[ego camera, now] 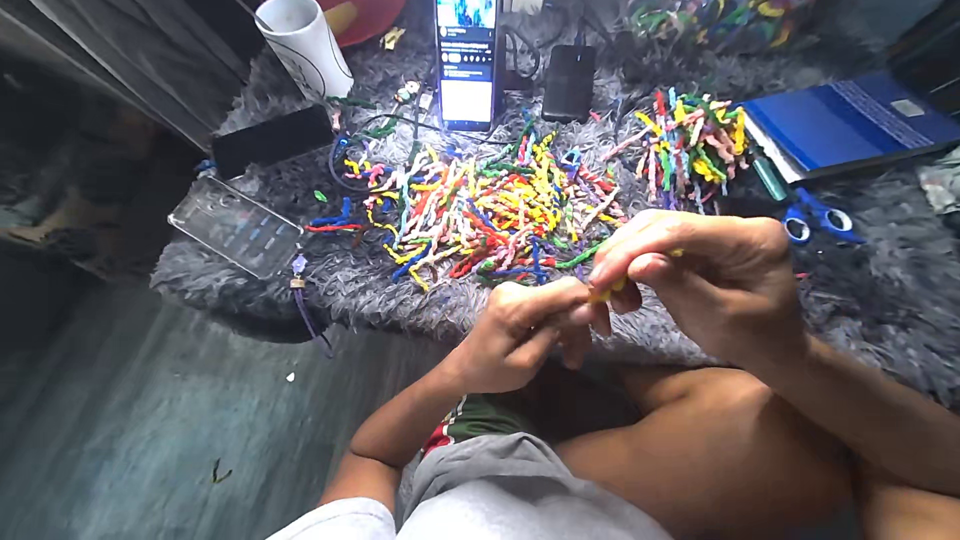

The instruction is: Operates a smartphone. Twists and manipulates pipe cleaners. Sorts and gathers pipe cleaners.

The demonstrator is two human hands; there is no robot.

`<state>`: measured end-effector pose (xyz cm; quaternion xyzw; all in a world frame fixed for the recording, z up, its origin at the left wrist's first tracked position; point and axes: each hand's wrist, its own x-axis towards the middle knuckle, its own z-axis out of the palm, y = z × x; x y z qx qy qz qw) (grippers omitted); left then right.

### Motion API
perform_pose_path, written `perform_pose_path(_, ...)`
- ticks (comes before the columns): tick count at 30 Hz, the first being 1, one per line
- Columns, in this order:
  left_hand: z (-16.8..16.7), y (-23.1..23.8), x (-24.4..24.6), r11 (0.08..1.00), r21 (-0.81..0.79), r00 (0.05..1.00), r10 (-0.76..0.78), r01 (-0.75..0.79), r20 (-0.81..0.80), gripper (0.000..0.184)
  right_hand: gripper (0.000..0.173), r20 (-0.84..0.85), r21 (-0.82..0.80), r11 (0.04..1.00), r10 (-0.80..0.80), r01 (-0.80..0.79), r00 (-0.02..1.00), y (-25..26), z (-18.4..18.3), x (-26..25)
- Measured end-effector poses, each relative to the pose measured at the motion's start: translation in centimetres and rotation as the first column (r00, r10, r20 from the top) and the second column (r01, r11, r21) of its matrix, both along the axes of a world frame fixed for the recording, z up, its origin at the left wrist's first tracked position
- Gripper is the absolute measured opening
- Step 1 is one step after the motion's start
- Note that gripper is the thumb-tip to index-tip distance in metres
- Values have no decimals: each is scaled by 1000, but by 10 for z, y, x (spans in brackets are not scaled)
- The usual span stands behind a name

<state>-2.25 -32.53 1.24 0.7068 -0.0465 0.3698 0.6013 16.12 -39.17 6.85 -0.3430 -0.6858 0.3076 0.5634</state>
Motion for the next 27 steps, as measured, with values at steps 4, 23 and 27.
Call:
perform_pose_path(4,-9,-17,9,680,-514,851,-443,523,282,32,15,3,46,998,34,-34,999,-6,4,-1)
perform_pose_path(23,-19,-31,0,694,457,819,552,-556,159,28,19,-62,-155,988,-15,5,998,-8,1,-3)
perform_pose_path(27,-24,-21,2,732,406,810,585,-548,40,29,20,-92,-208,978,-49,29,995,6,-8,1)
